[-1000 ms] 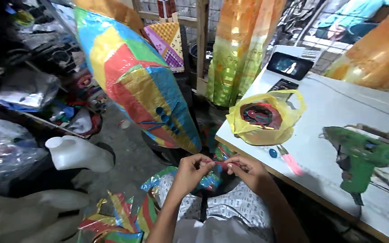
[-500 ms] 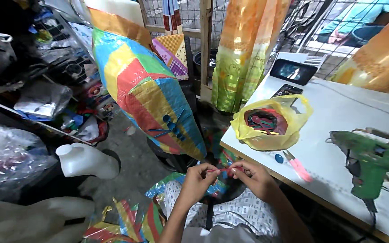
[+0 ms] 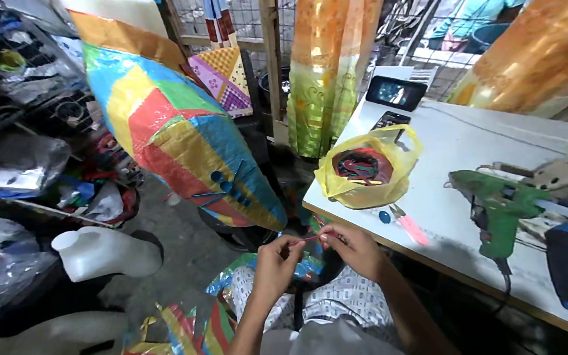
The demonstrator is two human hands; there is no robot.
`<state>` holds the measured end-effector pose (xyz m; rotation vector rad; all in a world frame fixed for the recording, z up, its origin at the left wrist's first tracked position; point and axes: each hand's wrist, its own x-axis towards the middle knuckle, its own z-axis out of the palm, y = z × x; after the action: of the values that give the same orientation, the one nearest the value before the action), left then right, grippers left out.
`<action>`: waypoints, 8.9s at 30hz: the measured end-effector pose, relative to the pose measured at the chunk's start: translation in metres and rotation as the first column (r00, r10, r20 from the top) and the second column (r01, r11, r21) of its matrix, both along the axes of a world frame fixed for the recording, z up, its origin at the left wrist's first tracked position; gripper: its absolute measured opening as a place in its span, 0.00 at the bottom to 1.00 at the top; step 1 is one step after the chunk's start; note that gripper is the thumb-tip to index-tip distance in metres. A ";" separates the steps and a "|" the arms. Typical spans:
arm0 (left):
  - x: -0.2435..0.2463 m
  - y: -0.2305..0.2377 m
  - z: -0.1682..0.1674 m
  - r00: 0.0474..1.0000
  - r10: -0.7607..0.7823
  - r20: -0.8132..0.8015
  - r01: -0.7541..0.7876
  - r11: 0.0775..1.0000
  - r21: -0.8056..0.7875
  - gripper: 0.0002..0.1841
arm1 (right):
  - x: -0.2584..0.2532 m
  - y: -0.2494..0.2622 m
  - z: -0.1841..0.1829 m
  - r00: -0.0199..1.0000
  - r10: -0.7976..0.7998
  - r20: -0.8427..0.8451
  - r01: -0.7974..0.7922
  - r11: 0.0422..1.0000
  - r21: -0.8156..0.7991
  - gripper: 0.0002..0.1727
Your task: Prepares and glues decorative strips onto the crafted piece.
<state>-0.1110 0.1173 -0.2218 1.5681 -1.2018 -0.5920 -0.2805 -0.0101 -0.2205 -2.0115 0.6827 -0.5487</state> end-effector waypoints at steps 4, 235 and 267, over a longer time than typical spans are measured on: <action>0.006 -0.002 0.001 0.995 -0.056 0.086 0.050 0.996 0.068 0.11 | -0.015 -0.012 0.004 0.998 0.057 0.010 -0.056 0.997 -0.051 0.18; -0.041 -0.032 -0.015 0.689 -0.157 -0.708 0.345 0.930 0.129 0.12 | -0.081 -0.075 -0.027 0.769 -0.624 -0.139 0.528 0.742 -0.413 0.16; -0.050 -0.058 -0.023 0.954 -0.133 -0.269 0.184 0.968 0.173 0.09 | -0.161 -0.079 -0.011 0.353 -0.926 -0.133 0.924 0.367 -0.107 0.36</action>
<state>-0.1614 0.0591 -0.2446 1.5091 -1.1048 -1.0140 -0.4416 -0.0895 -0.2316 -1.4857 2.0014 -1.0281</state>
